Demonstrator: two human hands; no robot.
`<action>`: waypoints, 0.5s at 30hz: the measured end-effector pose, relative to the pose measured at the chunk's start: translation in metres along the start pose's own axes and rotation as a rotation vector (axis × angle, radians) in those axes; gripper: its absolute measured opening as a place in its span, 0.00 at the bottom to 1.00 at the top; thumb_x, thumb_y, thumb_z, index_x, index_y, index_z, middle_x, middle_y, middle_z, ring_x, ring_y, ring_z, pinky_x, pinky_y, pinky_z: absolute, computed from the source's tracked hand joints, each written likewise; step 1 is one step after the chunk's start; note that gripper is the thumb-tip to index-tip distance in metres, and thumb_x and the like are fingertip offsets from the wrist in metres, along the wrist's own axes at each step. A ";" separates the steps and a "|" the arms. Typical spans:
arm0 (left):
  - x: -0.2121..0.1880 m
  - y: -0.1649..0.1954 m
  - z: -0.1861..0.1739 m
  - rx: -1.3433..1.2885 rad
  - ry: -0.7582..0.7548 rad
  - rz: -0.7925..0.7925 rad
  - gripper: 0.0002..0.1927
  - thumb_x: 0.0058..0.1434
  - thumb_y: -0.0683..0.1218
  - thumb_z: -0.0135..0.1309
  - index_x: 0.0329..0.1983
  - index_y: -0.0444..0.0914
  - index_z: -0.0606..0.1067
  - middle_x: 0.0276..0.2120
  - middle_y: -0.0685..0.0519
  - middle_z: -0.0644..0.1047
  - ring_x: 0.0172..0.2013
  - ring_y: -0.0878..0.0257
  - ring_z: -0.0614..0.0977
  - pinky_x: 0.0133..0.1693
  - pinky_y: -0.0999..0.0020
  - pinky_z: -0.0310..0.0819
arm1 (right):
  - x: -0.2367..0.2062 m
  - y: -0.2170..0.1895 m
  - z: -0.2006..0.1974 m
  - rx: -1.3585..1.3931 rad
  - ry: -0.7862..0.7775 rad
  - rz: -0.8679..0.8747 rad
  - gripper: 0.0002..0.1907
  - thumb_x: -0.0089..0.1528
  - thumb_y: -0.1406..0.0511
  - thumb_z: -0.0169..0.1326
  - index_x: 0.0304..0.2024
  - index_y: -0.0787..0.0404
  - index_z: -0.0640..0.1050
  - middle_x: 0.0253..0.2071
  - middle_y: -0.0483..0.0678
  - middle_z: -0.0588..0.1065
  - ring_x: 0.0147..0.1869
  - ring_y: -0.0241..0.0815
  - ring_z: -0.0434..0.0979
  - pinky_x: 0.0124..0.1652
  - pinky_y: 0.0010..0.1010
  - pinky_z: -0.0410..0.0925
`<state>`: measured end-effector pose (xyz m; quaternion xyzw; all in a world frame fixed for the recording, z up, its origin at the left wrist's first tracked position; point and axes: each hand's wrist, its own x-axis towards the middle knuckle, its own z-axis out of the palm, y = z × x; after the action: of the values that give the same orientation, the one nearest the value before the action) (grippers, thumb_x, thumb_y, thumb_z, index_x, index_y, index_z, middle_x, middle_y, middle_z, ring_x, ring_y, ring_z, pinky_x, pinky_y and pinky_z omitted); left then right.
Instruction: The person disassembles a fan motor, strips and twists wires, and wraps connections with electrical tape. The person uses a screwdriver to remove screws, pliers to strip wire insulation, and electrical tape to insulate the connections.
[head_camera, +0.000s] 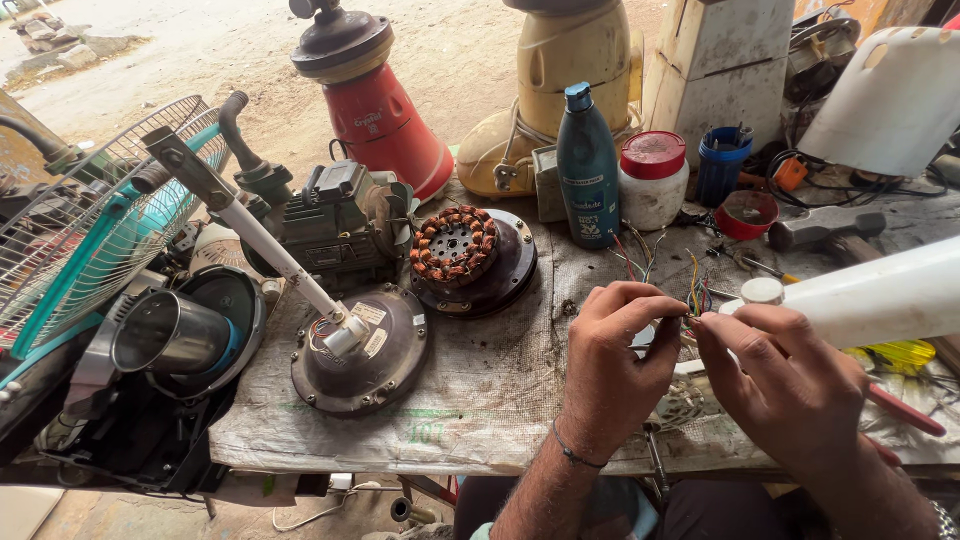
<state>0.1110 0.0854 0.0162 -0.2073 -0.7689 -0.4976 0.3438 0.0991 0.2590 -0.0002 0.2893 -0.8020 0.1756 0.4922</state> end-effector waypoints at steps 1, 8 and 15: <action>0.000 0.000 0.000 -0.004 -0.008 -0.015 0.09 0.60 0.36 0.62 0.43 0.38 0.81 0.41 0.52 0.79 0.44 0.58 0.81 0.45 0.65 0.78 | 0.001 0.001 0.000 0.012 0.000 0.006 0.12 0.63 0.65 0.67 0.48 0.59 0.82 0.43 0.47 0.76 0.38 0.41 0.80 0.32 0.30 0.73; 0.001 0.001 0.001 0.061 -0.034 0.007 0.09 0.59 0.37 0.63 0.42 0.39 0.80 0.39 0.53 0.77 0.43 0.59 0.78 0.44 0.64 0.76 | -0.002 0.007 0.006 0.327 -0.145 0.296 0.08 0.62 0.66 0.62 0.44 0.62 0.80 0.35 0.44 0.77 0.33 0.32 0.78 0.32 0.24 0.69; 0.000 0.005 0.001 0.142 -0.037 0.087 0.10 0.57 0.38 0.63 0.42 0.39 0.77 0.39 0.52 0.76 0.42 0.56 0.77 0.44 0.62 0.74 | 0.014 0.035 0.011 1.173 -0.464 1.065 0.08 0.65 0.69 0.57 0.39 0.70 0.83 0.23 0.44 0.72 0.22 0.31 0.64 0.20 0.23 0.56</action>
<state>0.1135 0.0886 0.0192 -0.2248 -0.7986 -0.4225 0.3649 0.0644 0.2756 0.0076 0.1093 -0.6910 0.7115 -0.0659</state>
